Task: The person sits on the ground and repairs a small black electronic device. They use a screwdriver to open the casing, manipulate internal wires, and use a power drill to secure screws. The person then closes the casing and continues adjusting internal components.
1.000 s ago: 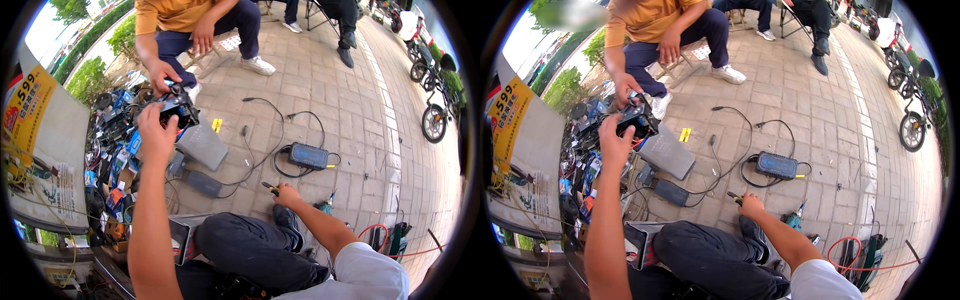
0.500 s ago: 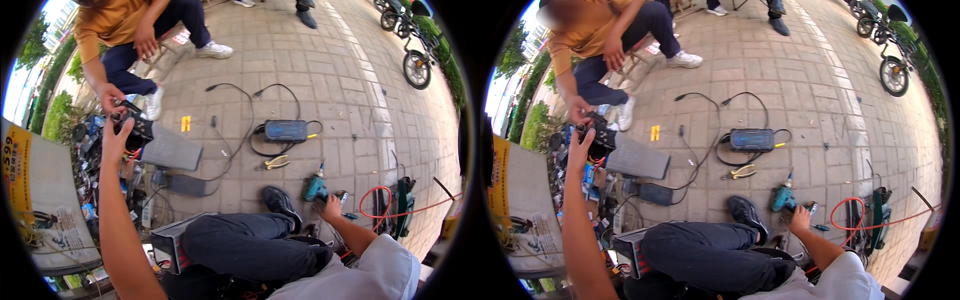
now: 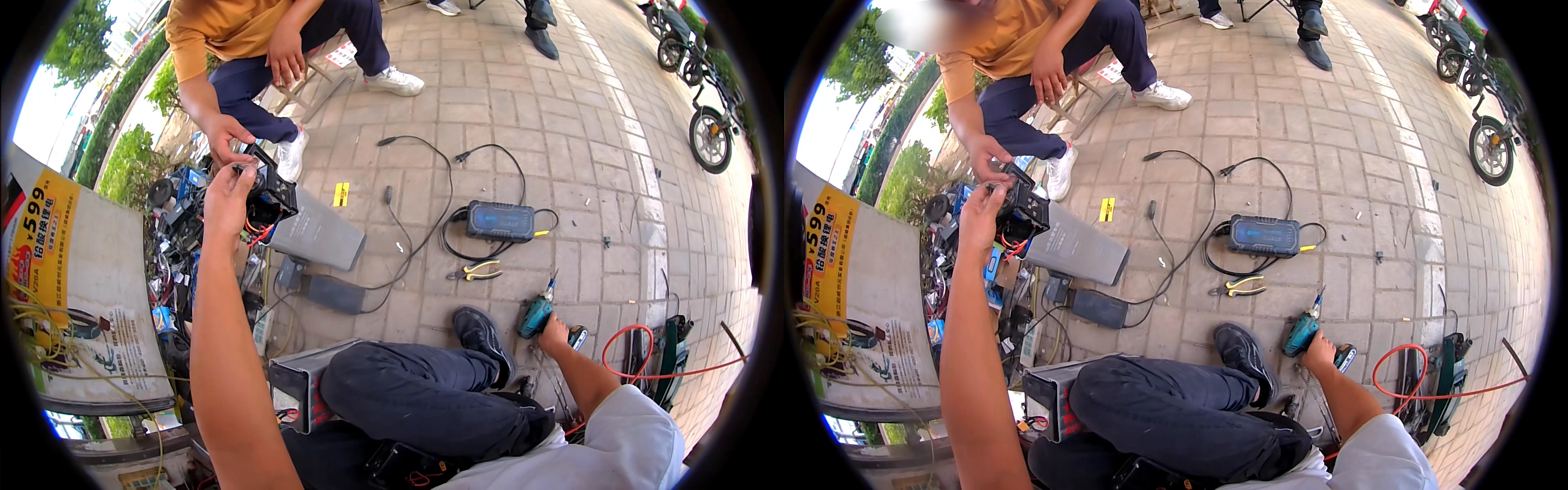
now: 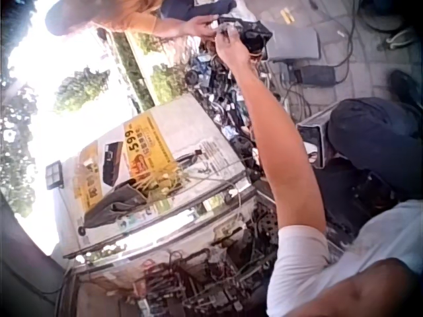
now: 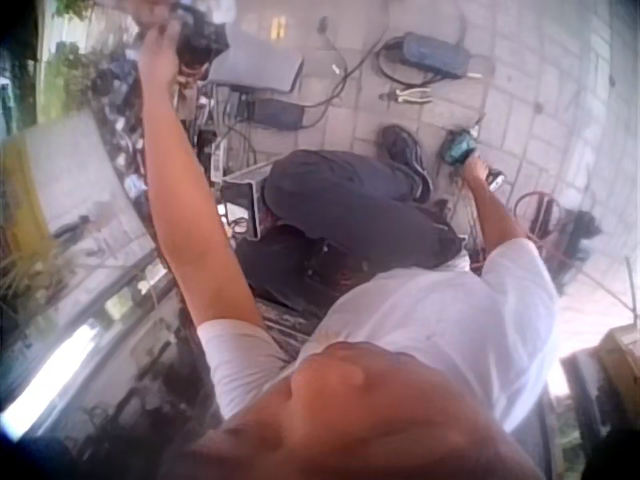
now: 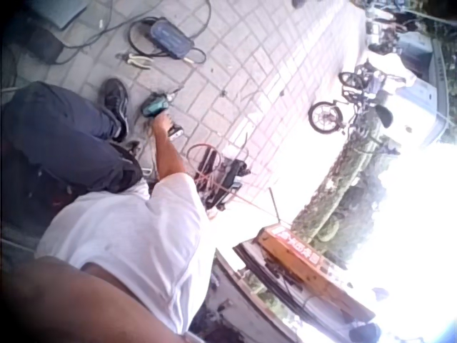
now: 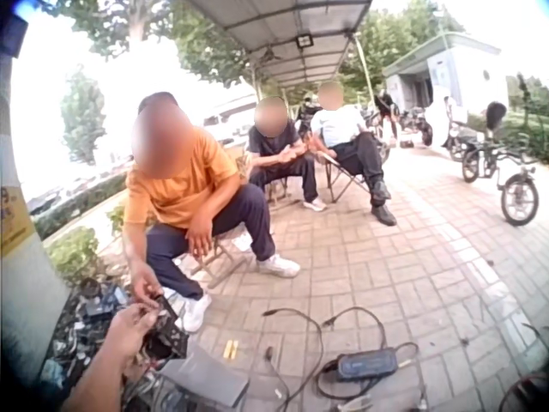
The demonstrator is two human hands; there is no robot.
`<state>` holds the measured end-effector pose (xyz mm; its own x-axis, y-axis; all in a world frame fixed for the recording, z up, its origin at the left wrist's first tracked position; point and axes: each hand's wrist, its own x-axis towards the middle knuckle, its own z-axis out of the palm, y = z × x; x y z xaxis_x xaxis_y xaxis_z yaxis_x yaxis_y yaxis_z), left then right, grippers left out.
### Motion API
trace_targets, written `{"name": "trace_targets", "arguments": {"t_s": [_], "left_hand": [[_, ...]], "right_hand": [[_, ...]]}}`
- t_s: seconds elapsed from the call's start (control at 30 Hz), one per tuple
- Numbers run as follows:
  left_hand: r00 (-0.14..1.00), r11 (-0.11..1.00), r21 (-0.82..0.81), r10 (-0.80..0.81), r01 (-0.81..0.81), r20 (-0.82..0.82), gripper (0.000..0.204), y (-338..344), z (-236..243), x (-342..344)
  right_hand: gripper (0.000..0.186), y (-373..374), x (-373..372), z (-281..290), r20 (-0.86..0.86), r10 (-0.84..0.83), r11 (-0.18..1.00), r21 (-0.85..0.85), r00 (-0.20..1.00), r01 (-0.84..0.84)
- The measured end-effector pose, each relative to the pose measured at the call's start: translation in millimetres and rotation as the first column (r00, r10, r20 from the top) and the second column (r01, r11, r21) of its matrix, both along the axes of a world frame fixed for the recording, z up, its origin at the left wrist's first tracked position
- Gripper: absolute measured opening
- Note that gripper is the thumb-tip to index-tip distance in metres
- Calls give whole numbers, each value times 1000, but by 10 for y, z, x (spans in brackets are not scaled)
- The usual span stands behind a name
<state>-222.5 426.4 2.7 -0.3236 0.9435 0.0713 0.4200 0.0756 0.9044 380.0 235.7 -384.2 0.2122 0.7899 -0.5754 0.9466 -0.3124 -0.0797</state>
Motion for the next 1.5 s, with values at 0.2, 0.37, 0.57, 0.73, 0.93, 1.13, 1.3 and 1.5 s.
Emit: {"name": "trace_targets", "arguments": {"t_s": [0.2, 0.37, 0.57, 0.73, 0.93, 1.13, 1.3, 1.5], "left_hand": [[996, 995, 66, 73, -70, -48, 32, 44, -128, -71], [999, 989, 141, 50, -51, 10, 32, 62, -84, -6], [994, 999, 42, 22, -18, -106, 33, 11, 20, -26], [982, 998, 14, 63, -61, -179, 36, -7, 59, 68], [759, 940, 162, 339, -301, -556, 48, 111, -49, 88], [695, 915, 210, 398, -344, -599, 51, 137, -51, 229], [828, 954, 90, 294, -287, -478, 53, 59, -129, 81], [903, 963, -28, 242, -269, -356, 42, 159, -220, -16]], "right_hand": [[64, 10, 12, -23, -73, -36, 999, -10, 997, 35], [72, -29, 112, -93, -147, -81, 996, 35, 986, 87], [78, -40, -54, 210, -317, -179, 967, 119, 931, 226], [68, 165, -393, 868, -464, -295, 921, 96, 835, 378], [64, 248, -466, 812, -512, -174, 930, 194, 841, 311], [46, 313, -676, 1502, -777, -5, 976, 134, 629, 173], [38, 1191, -1571, 2193, -970, 109, 994, 113, 217, 4], [45, 2077, -2677, 2616, -935, -123, 992, -104, -331, -75]]}}
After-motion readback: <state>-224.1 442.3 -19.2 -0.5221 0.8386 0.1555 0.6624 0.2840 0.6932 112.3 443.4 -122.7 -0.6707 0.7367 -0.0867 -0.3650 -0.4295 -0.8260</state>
